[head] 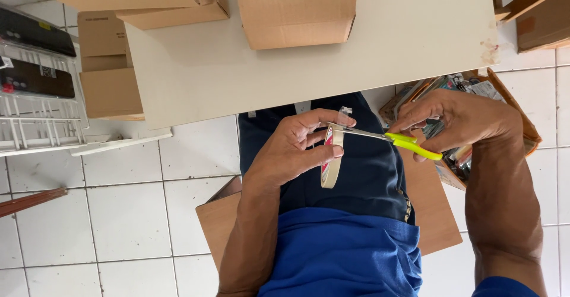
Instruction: Assembling small cardboard boxes by folding them and securing them with adhesive tape.
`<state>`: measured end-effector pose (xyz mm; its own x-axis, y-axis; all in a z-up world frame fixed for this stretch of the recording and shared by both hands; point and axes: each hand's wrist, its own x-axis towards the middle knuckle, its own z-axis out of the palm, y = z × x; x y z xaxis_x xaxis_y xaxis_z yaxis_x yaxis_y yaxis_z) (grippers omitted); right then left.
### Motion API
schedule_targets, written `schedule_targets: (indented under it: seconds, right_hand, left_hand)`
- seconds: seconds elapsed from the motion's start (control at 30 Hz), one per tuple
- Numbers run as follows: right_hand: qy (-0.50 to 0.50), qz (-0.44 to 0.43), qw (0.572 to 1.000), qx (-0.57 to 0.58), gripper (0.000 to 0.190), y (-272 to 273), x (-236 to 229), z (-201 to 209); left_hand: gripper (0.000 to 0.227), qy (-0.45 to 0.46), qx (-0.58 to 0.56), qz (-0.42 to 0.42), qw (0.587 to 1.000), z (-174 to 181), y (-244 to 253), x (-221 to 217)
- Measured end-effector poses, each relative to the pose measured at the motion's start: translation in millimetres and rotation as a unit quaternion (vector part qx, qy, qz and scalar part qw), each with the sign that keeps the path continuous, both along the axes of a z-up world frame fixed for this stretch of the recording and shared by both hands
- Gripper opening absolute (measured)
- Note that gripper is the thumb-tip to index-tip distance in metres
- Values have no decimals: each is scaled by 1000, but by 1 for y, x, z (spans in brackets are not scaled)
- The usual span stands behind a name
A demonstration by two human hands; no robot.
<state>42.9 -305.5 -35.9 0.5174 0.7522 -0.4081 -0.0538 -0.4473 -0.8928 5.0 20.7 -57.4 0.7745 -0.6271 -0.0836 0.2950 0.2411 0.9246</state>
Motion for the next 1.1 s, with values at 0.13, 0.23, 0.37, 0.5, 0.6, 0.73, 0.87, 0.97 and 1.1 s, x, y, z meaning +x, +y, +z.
schedule_targets:
  seconds: [0.13,0.23,0.37,0.5,0.6,0.73,0.87,0.97,1.1]
  right_hand:
    - [8,-16,1000,5,38,1,-2,0]
    - [21,-14,1000,11,33,1,-2,-1]
    - [17,-19,1000,19,36,-7,-3,-12]
    - [39,-91,995,12,33,-20,-8,-10]
    - [-25,-339,935,-99,32,1,-18,19]
    - [-293,-350,847,-274,8,-19,-15,-26]
    - [-362,-362,806,-298,14,-10,-5,-41]
    - [-412,-316,798,-306,20,-14,-1,-54]
    - [-380,-304,854,-185,21,37,-10,0]
  left_hand:
    - [33,-1,6,-10,1000,-1,-1,1]
    - [33,2,3,-11,1000,-2,-2,1]
    - [34,1,8,-7,1000,-4,-1,0]
    - [37,-7,11,3,1000,3,3,1]
    - [40,-17,18,9,1000,6,5,0]
    - [44,-31,11,11,999,9,2,-1]
    - [52,-39,31,15,999,18,3,-1]
    - [54,-30,37,23,999,21,3,-2]
    - [64,-19,58,41,997,12,-1,-5]
